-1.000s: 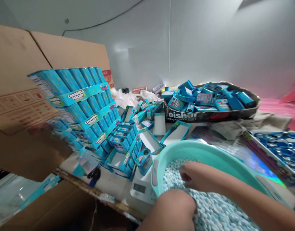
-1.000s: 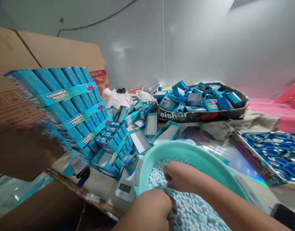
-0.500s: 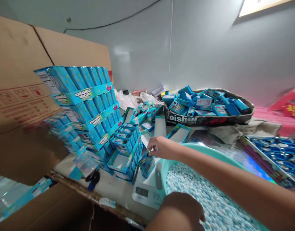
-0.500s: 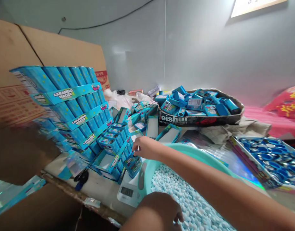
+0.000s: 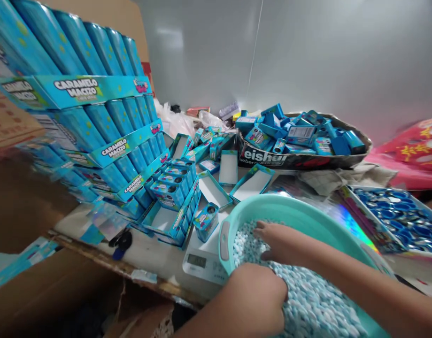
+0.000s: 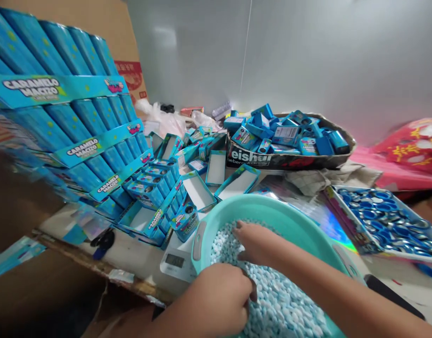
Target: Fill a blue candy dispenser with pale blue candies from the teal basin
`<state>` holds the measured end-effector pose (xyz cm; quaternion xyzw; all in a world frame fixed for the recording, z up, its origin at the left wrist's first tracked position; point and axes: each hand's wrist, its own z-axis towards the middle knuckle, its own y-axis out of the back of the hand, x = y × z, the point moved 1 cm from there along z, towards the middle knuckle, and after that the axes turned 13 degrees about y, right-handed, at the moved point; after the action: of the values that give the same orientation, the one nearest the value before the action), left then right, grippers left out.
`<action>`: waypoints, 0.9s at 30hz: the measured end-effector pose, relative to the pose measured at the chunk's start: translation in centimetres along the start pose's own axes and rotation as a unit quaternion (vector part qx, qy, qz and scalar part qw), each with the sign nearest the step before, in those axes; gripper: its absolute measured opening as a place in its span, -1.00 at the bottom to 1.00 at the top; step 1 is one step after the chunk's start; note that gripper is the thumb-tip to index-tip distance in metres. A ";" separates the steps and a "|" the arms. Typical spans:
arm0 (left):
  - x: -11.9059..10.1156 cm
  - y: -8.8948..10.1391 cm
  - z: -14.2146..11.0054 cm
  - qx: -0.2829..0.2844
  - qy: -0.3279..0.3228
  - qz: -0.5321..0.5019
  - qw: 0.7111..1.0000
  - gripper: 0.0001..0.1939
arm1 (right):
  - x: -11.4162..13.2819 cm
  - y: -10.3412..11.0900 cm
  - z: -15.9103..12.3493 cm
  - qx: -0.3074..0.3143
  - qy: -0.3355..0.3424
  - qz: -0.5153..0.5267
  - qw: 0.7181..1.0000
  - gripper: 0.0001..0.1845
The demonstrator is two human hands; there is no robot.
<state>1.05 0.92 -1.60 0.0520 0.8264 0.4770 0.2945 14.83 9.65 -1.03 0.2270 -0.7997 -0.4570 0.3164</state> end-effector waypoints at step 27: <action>10.1 5.1 -1.9 -0.465 0.328 0.013 0.822 -0.33 | 0.4 0.5 1.8 0.066 -0.069 0.016 0.995 -0.58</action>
<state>-9.23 5.95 -1.11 -0.2400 0.5532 0.7976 -0.0112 13.18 10.70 -1.18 0.2026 -0.8517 -0.4123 0.2523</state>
